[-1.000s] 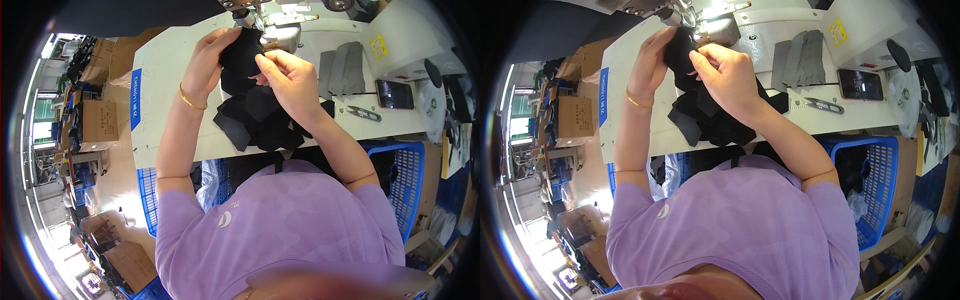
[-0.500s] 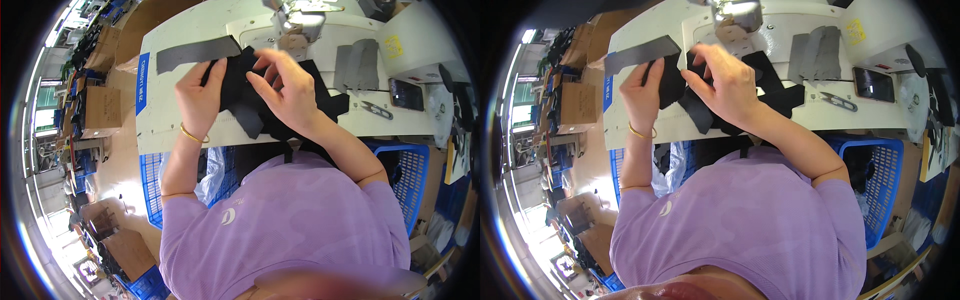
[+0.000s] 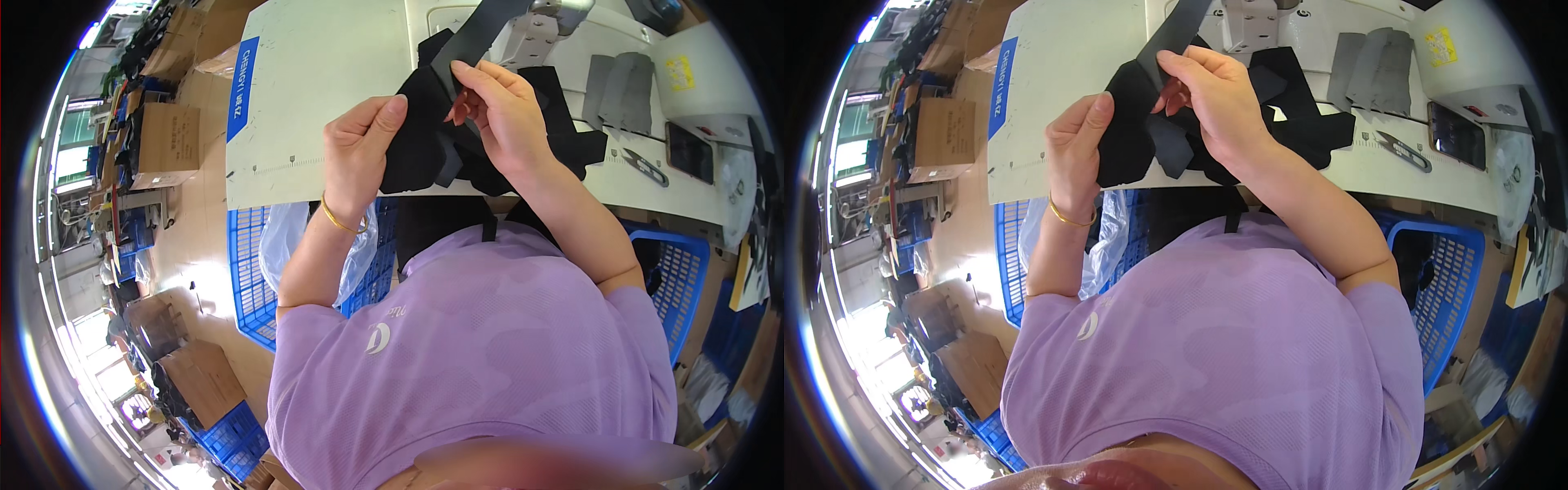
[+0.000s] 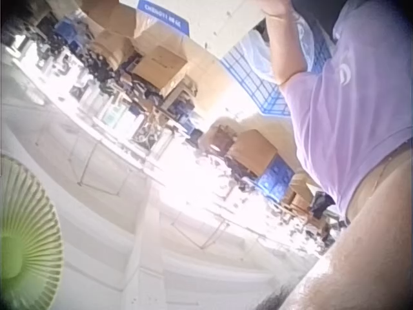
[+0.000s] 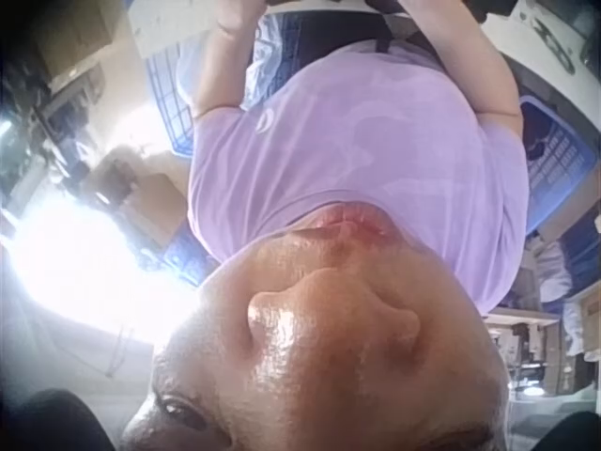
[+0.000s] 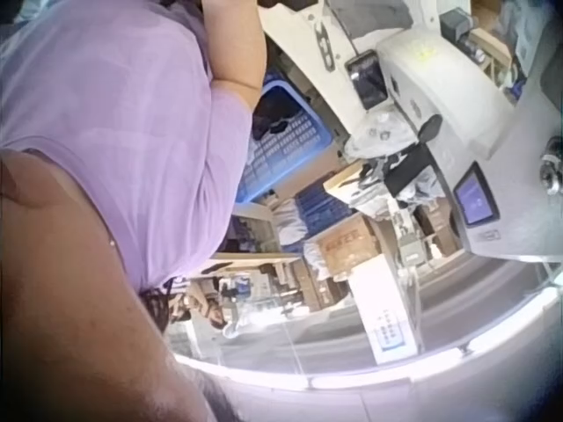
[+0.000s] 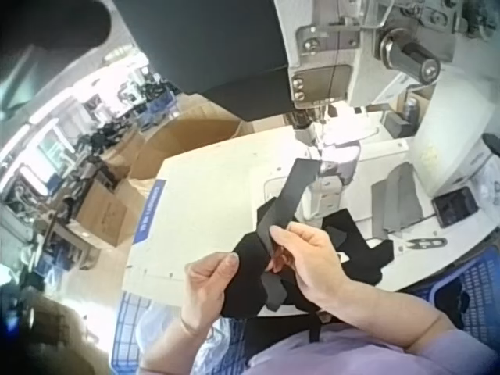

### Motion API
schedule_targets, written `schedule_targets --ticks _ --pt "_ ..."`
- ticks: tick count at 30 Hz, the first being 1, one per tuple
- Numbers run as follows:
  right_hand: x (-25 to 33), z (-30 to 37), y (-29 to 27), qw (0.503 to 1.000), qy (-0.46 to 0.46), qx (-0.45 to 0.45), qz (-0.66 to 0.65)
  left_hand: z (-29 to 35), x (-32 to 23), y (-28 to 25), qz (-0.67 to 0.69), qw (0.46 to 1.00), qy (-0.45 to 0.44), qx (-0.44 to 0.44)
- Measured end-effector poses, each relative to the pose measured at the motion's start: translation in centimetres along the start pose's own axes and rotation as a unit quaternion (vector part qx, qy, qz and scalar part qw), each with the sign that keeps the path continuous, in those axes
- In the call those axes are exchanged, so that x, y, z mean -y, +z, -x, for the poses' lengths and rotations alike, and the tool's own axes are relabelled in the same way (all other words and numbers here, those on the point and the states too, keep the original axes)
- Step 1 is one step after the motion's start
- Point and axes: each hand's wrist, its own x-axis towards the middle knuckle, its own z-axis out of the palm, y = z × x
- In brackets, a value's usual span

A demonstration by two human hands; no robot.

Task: Using an industrial sewing machine to join black fabric shoe components together.

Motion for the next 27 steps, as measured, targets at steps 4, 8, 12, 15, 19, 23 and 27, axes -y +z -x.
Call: schedule_targets --ticks 4,8,12,15,19,23,27 --pt "-1.0 0.1 -0.6 0.999 -0.024 0.023 -0.013 0.4 0.4 -0.3 0.027 0.999 -0.026 0.007" --pt "-1.5 0.2 -0.8 0.999 -0.034 0.036 -0.014 0.5 0.9 -0.3 0.026 0.999 -0.016 0.009" --pt "-1.5 0.4 -0.4 0.999 -0.031 0.022 -0.014 0.6 1.1 -0.2 0.039 0.999 -0.035 0.009" --pt "-1.7 -0.1 -1.2 0.997 -0.038 0.023 0.056 0.6 1.5 -0.3 0.056 0.997 -0.060 0.007" --pt "-1.5 0.3 -0.8 0.993 -0.075 0.026 0.085 0.8 2.1 -0.1 0.075 0.994 -0.075 0.014" --pt "-1.8 0.2 -1.0 0.996 -0.061 0.021 0.055 0.8 2.6 0.0 0.068 0.995 -0.067 0.020" --pt "-1.7 0.5 0.1 0.940 -0.152 0.034 0.303 1.0 3.7 -1.6 0.023 0.997 -0.070 -0.025"
